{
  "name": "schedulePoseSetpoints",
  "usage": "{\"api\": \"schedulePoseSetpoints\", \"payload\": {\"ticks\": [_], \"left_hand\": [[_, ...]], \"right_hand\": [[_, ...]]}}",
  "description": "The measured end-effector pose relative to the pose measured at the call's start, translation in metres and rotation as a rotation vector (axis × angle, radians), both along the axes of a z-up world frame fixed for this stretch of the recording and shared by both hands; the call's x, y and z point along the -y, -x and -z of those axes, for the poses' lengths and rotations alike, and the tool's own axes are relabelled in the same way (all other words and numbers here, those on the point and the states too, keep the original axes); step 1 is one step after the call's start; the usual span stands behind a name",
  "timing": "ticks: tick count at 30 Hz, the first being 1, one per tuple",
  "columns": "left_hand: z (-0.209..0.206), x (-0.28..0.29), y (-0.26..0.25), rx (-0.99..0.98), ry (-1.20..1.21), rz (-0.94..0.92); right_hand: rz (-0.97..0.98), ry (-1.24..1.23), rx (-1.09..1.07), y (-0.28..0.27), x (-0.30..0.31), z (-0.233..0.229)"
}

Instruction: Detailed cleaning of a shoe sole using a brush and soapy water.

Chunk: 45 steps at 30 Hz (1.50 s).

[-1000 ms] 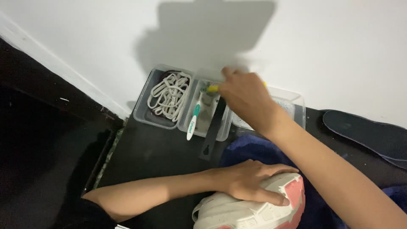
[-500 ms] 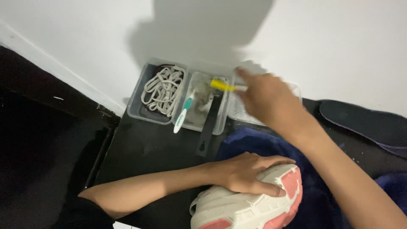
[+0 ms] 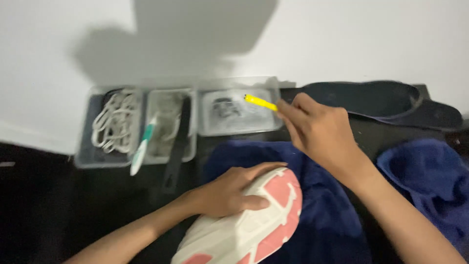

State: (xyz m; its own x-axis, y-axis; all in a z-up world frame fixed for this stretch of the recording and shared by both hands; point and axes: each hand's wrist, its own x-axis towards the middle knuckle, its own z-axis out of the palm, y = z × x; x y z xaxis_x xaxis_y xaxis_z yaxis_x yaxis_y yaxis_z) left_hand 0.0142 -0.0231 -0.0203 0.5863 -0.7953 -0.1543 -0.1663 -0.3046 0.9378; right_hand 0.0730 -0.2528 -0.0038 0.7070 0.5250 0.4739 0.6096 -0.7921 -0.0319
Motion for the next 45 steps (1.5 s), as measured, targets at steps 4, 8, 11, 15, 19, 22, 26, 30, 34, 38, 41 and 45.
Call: {"api": "schedulePoseSetpoints", "payload": {"ticks": [4, 8, 11, 15, 19, 22, 26, 30, 34, 38, 41, 45], "left_hand": [[-0.004, 0.004, 0.000, 0.021, 0.032, 0.027], [-0.013, 0.010, -0.002, -0.024, 0.010, 0.010], [-0.015, 0.013, -0.004, -0.048, -0.015, 0.013], [-0.015, 0.016, -0.008, -0.059, 0.075, 0.019], [-0.012, 0.019, -0.011, -0.067, 0.039, 0.009], [-0.009, 0.022, -0.011, -0.025, 0.051, 0.005], [-0.017, 0.026, -0.013, 0.004, 0.066, 0.008], [-0.020, 0.028, -0.015, -0.076, 0.034, -0.010], [-0.017, 0.026, -0.016, -0.071, 0.036, 0.001], [-0.010, 0.024, -0.014, -0.053, 0.057, -0.021], [-0.010, 0.023, -0.013, -0.083, 0.077, -0.055], [-0.004, 0.021, -0.010, -0.086, 0.142, -0.080]], "right_hand": [[-0.065, 0.010, 0.058, 0.009, 0.036, 0.013], [-0.167, -0.201, -0.101, 0.011, 0.058, 0.022], [-0.252, -0.316, -0.242, 0.013, 0.070, 0.019], [-0.265, -0.374, -0.384, 0.017, 0.079, 0.024], [-0.272, -0.459, -0.439, 0.025, 0.078, 0.026], [-0.278, -0.464, -0.309, 0.031, 0.070, 0.016], [-0.292, -0.433, -0.321, 0.040, 0.061, 0.017], [-0.228, -0.359, -0.233, 0.049, 0.050, 0.025], [-0.212, -0.353, -0.223, 0.050, 0.047, 0.030], [-0.238, -0.394, -0.229, 0.055, 0.041, 0.033], [-0.201, -0.409, -0.238, 0.061, 0.036, 0.033], [-0.227, -0.416, -0.275, 0.068, 0.034, 0.032]]}}
